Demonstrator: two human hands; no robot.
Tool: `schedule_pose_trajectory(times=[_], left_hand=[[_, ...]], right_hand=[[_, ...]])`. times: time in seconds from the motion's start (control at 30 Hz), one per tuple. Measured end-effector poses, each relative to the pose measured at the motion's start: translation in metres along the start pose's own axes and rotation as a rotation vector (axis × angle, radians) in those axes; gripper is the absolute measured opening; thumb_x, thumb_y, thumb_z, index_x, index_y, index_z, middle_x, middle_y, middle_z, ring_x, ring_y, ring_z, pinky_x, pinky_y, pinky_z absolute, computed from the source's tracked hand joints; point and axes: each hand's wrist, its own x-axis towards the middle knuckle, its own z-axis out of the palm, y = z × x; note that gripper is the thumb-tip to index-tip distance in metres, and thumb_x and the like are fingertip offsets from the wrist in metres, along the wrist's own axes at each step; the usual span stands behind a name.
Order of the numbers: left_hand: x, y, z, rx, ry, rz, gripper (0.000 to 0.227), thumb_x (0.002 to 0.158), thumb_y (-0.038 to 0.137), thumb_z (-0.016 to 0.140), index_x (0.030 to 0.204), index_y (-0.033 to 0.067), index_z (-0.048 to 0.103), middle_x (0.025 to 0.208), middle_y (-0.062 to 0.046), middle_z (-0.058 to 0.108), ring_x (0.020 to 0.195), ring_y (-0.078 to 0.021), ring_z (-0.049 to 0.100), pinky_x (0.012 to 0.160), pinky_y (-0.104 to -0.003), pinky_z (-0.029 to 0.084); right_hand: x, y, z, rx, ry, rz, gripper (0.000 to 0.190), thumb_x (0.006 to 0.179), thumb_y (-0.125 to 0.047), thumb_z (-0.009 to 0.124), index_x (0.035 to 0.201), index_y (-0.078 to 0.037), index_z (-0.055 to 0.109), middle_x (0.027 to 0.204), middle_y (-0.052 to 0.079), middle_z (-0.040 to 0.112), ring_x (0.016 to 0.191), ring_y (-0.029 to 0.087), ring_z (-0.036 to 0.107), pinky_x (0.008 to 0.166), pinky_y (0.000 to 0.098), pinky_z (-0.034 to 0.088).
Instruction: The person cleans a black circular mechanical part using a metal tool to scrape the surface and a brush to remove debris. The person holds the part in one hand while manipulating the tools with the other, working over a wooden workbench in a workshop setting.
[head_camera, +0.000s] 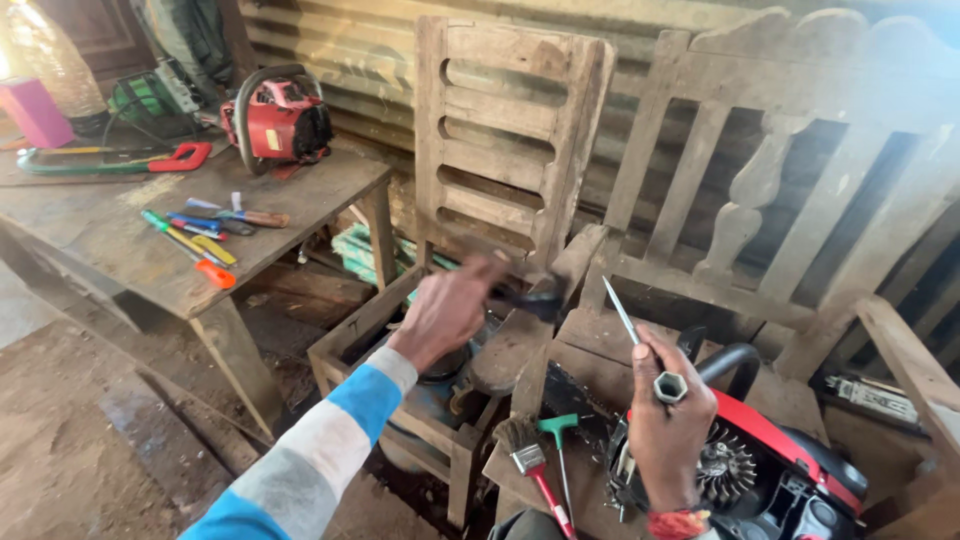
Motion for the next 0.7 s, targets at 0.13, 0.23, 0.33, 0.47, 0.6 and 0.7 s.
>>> schedule_pose_trajectory(times=[0.13,0.23,0.33,0.47,0.6,0.7], left_hand=[[0.0,0.01,0.007,0.052,-0.15,0.096,0.049,0.078,-0.011,0.05,0.124,-0.0026,0.062,0.101,-0.013,0.065,0.061,-0.0242,0.067,0.051,-0.036,0.058],[0.007,-0.002,0.014,0.233,-0.163,0.103,0.028,0.08,0.01,0.062,0.106,-0.0003,0.066,0.092,-0.012,0.066,0.067,-0.0232,0.066,0.059,-0.037,0.058],[0.009,0.009,0.023,0.202,-0.152,0.125,0.029,0.078,0.025,0.072,0.095,0.002,0.068,0.084,-0.01,0.069,0.067,-0.0203,0.065,0.059,-0.036,0.059],[0.017,0.025,-0.009,-0.21,-0.177,-0.324,0.028,0.105,0.025,0.054,0.101,0.002,0.07,0.075,-0.011,0.069,0.053,-0.0181,0.06,0.046,-0.034,0.053],[0.026,0.034,-0.01,-0.915,0.075,-0.632,0.032,0.097,0.03,0.061,0.108,0.0017,0.071,0.07,-0.005,0.07,0.049,-0.0115,0.065,0.041,-0.028,0.051],[0.029,0.041,0.017,-1.212,0.108,-0.557,0.033,0.097,0.027,0.061,0.121,0.0072,0.075,0.076,-0.006,0.072,0.054,-0.0091,0.063,0.044,-0.024,0.047]], right_hand=[[-0.003,0.003,-0.001,-0.011,-0.007,-0.155,0.022,0.1,-0.014,0.068,0.117,0.0,0.073,0.109,0.012,0.078,0.098,0.018,0.073,0.09,0.0302,0.053],[-0.006,0.002,-0.001,-0.015,0.006,-0.198,0.022,0.101,-0.013,0.067,0.119,0.0,0.073,0.109,0.011,0.077,0.098,0.017,0.073,0.089,0.0294,0.053],[0.002,0.003,0.0,-0.032,-0.031,-0.053,0.024,0.099,-0.014,0.068,0.12,-0.003,0.075,0.1,0.009,0.078,0.084,0.015,0.067,0.076,0.0287,0.051],[0.004,0.008,0.002,0.041,-0.028,-0.105,0.022,0.1,-0.013,0.067,0.117,-0.001,0.074,0.097,0.005,0.075,0.074,0.008,0.06,0.063,0.024,0.048],[0.008,0.006,0.0,0.129,-0.063,0.113,0.027,0.104,-0.019,0.066,0.126,-0.006,0.074,0.077,0.008,0.063,0.059,0.008,0.056,0.049,0.0229,0.044],[0.008,0.0,0.001,0.173,-0.113,0.089,0.03,0.103,-0.02,0.065,0.128,-0.006,0.072,0.082,0.005,0.066,0.062,0.006,0.061,0.05,0.0207,0.047]])
